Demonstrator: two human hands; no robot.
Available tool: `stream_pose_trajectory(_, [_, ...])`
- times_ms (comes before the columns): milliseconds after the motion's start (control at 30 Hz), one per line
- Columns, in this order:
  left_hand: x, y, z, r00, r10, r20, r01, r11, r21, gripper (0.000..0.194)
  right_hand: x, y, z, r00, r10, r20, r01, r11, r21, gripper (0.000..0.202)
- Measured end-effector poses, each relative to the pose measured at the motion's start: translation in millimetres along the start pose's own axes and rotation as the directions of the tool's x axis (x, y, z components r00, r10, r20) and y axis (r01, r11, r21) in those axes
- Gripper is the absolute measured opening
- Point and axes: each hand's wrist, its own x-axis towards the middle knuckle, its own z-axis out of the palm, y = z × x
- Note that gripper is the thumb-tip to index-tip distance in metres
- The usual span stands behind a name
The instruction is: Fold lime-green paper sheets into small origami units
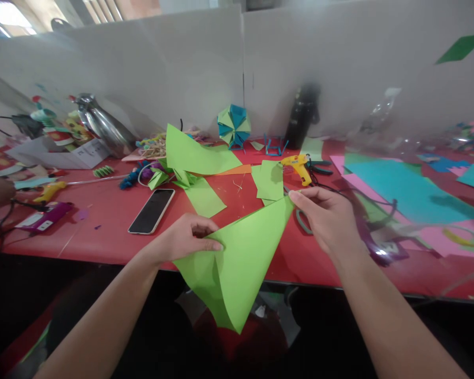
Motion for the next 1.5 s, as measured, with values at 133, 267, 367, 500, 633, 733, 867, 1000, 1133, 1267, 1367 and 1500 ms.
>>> stream_pose_trajectory(133, [-1.5, -0.3, -1.0, 1.000, -0.014, -0.014, 0.014, 1.000, -0.004, 0.028, -0.6, -3.0, 2.4, 0.999, 0.035, 0.002, -0.035, 0.999, 0.009, 0.025])
stream_pose_trajectory(267, [-3.7, 1.3, -4.1, 0.999, -0.018, -0.032, 0.019, 1.000, 0.016, 0.025, -0.1, -5.2, 3.6, 0.995, 0.078, 0.069, -0.084, 0.992, 0.092, 0.026])
stream_pose_trajectory(367, [-4.8, 2.0, -6.6, 0.999, -0.012, -0.041, 0.014, 0.999, 0.032, 0.024, 0.7, -5.3, 2.8, 0.991, 0.074, 0.114, -0.086, 0.991, 0.104, 0.020])
stream_pose_trajectory(500, [-6.2, 3.0, -9.0, 0.998, 0.005, -0.055, -0.002, 0.999, 0.050, 0.023, 2.7, -3.6, 0.2, 0.988, 0.078, 0.131, -0.095, 0.987, 0.126, 0.019])
stream_pose_trajectory(633, [-7.6, 2.9, -9.6, 0.997, 0.003, -0.078, 0.001, 0.999, 0.050, 0.023, 5.6, -0.6, -2.5, 0.992, 0.080, 0.095, -0.093, 0.986, 0.142, 0.021])
stream_pose_trajectory(733, [-8.2, 1.2, -8.5, 0.992, -0.015, -0.125, 0.019, 0.999, 0.037, 0.026, 6.8, 0.8, -3.1, 0.994, 0.079, 0.079, -0.089, 0.987, 0.134, 0.022])
stream_pose_trajectory(867, [-9.1, 1.5, -6.8, 0.989, -0.035, -0.145, 0.038, 0.999, 0.023, 0.027, 7.2, 0.7, -2.4, 0.994, 0.086, 0.071, -0.095, 0.987, 0.130, 0.023])
stream_pose_trajectory(1000, [-9.6, 5.6, -6.9, 0.991, -0.049, -0.128, 0.055, 0.998, 0.041, 0.022, 6.7, -0.1, -1.7, 0.993, 0.092, 0.078, -0.101, 0.988, 0.117, 0.024])
stream_pose_trajectory(1133, [-9.3, 6.3, -7.8, 0.995, -0.018, -0.102, 0.025, 0.997, 0.071, 0.020, 6.4, -0.3, -1.2, 0.994, 0.092, 0.065, -0.099, 0.988, 0.116, 0.024])
stream_pose_trajectory(1267, [-9.4, 3.8, -8.2, 0.995, -0.013, -0.100, 0.020, 0.998, 0.067, 0.022, 6.9, 0.4, -0.7, 0.994, 0.083, 0.069, -0.090, 0.990, 0.109, 0.024])
stream_pose_trajectory(1367, [-8.9, 2.2, -8.1, 0.995, -0.020, -0.100, 0.026, 0.998, 0.058, 0.023, 7.9, 2.0, 0.2, 0.995, 0.074, 0.072, -0.081, 0.991, 0.106, 0.024])
stream_pose_trajectory(1500, [-6.9, -0.6, -8.9, 0.994, -0.039, -0.106, 0.043, 0.998, 0.037, 0.024, 11.2, 4.7, 1.3, 0.997, 0.036, 0.071, -0.046, 0.988, 0.148, 0.021])
